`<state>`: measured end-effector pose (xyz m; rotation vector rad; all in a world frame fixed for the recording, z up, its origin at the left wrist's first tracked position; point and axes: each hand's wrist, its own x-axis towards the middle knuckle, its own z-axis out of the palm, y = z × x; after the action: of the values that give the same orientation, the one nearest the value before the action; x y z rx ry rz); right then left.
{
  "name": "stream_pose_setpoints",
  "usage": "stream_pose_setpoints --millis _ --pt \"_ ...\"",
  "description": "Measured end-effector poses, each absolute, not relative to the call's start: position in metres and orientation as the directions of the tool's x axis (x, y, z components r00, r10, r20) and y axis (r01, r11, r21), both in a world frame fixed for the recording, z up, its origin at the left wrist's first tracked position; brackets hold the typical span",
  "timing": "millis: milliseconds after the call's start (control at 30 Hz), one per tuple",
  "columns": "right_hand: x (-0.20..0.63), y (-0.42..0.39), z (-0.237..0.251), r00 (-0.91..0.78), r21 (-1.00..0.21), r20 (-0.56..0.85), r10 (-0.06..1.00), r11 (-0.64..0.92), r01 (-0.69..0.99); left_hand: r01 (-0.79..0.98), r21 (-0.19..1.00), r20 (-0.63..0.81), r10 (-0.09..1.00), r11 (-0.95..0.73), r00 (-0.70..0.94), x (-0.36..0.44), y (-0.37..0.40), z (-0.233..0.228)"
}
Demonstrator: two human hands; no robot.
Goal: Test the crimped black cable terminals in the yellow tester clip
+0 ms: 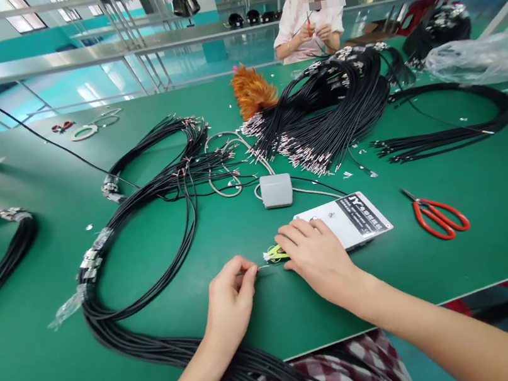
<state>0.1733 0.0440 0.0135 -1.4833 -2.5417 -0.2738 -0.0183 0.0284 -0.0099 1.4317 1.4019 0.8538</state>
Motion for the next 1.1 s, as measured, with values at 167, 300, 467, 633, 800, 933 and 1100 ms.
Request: stream_pose_setpoints --millis 167,300,467,633,800,933,1100 --pt "0.167 0.059 0.009 -0.512 0.093 0.18 0.84 0.503 0.859 0.303 0.945 -0.164 0.98 0.123 0.112 -0.017 0.042 -0.018" --pt "0.169 0.062 0.012 -0.524 0.08 0.16 0.837 0.518 0.852 0.302 0.945 -0.164 0.98 0.124 0.11 -0.013 0.047 -0.024" --pt "0.17 0.063 0.015 -0.513 0.06 0.136 0.847 0.51 0.858 0.312 0.943 -0.154 0.982 0.113 0.109 -0.007 0.049 -0.024" --pt "0.166 0.064 0.016 -0.488 0.042 0.117 0.865 0.486 0.873 0.311 0.943 -0.156 0.982 0.116 0.107 -0.003 0.052 -0.022" --pt "0.168 0.06 0.021 -0.491 0.012 0.125 0.862 0.494 0.87 0.314 0.942 -0.16 0.982 0.121 0.101 -0.003 0.052 -0.022" --pt "0.196 0.038 0.024 -0.423 -0.12 0.377 0.824 0.497 0.859 0.306 0.944 -0.163 0.981 0.126 0.101 -0.004 0.052 -0.025" --pt "0.234 -0.003 0.012 -0.149 -0.271 0.597 0.788 0.373 0.887 0.28 0.951 -0.166 0.98 0.129 0.112 -0.004 0.052 -0.024"
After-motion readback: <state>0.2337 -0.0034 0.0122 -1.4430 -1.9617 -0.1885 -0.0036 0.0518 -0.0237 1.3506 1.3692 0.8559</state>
